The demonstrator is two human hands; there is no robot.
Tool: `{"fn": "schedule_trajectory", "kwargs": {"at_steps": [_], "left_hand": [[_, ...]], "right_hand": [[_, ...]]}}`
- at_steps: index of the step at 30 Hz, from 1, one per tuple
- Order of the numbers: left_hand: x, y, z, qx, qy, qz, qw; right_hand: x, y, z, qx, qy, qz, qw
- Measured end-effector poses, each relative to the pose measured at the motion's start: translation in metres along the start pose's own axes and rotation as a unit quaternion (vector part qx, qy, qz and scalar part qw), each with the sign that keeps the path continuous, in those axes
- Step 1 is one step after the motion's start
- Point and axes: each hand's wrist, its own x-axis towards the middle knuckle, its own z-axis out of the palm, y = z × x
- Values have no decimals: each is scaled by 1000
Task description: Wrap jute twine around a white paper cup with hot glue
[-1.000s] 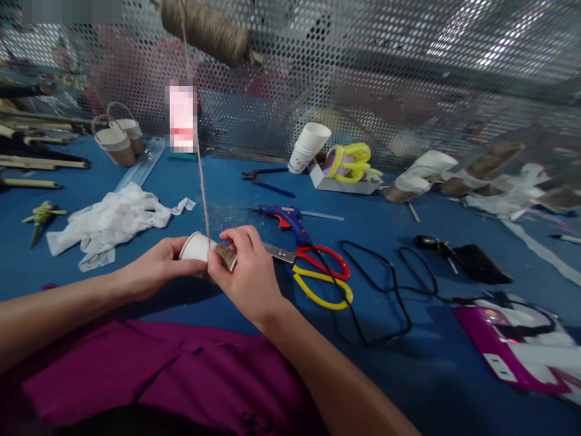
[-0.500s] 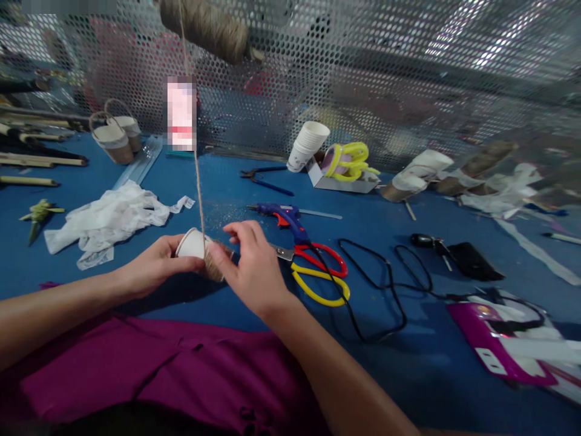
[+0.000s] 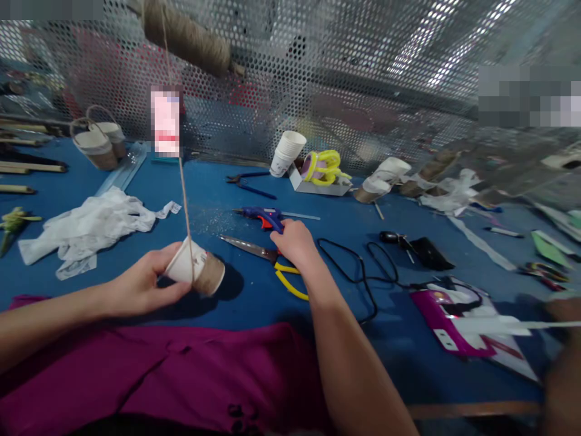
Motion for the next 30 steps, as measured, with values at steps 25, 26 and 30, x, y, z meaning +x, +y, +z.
{"fn": "schedule_trajectory", "kwargs": {"at_steps": [25,26,30], "left_hand": [[7,-15,-2,-260,106,-208,937],[7,-16,-2,-263,107,-211,935],[7,-20,-1,-259,109,-226,933]], "right_hand": [[-69,-41,-50,388,-136,-105,906],[-71,-43,-52,377,-139,-106,910],[-77,-44,-54,321,-143,-100,931]]}}
